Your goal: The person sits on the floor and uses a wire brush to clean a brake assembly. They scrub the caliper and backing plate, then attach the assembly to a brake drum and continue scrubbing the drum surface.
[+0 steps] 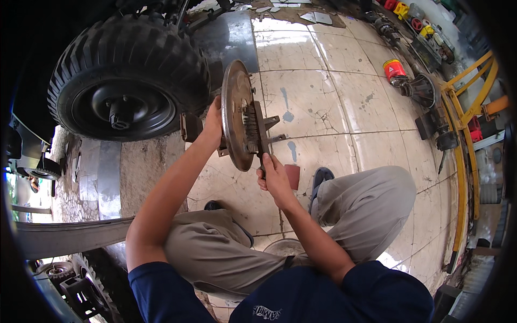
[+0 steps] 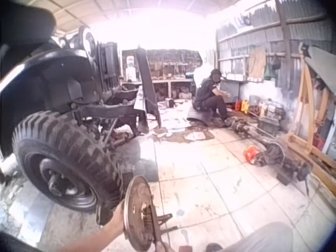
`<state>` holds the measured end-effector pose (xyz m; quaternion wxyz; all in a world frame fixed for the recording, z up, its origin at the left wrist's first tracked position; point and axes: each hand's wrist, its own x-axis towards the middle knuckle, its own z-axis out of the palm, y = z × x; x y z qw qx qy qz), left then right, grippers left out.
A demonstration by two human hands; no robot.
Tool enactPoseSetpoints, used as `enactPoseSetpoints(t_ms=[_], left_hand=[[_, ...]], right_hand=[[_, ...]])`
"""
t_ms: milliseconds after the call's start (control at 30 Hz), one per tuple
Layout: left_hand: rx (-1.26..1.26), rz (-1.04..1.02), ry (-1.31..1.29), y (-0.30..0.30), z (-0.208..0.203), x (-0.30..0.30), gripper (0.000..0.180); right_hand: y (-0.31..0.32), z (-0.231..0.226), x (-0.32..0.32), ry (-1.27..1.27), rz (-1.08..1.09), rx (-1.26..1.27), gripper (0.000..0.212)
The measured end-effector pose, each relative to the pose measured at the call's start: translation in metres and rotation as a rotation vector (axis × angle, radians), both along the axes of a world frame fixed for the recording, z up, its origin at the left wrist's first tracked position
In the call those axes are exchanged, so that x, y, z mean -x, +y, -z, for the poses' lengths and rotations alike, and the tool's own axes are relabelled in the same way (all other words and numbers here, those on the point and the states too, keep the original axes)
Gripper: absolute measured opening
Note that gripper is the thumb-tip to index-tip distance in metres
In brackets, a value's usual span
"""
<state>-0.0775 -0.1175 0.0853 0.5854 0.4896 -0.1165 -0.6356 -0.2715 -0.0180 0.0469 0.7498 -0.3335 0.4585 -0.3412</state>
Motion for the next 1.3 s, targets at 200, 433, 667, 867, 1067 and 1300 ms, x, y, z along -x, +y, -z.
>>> enactPoseSetpoints(t_ms=[200,433,667,867,1067,1300], left_hand=[[0.512,-0.104,-1.104,-0.006,-0.029,-0.004,0.056],[1.013,0.508,-2.314,-0.008,-0.1,-0.012,0.073],[1.059,0.742,-2.369,-0.014,-0.115,-0.015,0.05],[0.935,0.774,-2.393,-0.014,-0.12,-0.008,0.03],[0.893,0.669,-2.383,-0.014,-0.106,0.012,0.025],[0.701,0.53,-2.247,-0.008,-0.098,0.03,0.038]], right_hand=[[0.001,0.028,0.0,0.024,0.041,0.019,0.036],[0.009,0.051,-0.005,0.0,0.147,-0.022,0.035],[-0.003,0.062,0.008,-0.022,0.405,-0.113,0.036],[-0.02,0.059,0.02,-0.12,0.6,-0.061,0.034],[-0.039,0.039,0.029,-0.185,0.77,0.032,0.035],[-0.036,0.036,0.025,-0.148,0.7,0.112,0.032]])
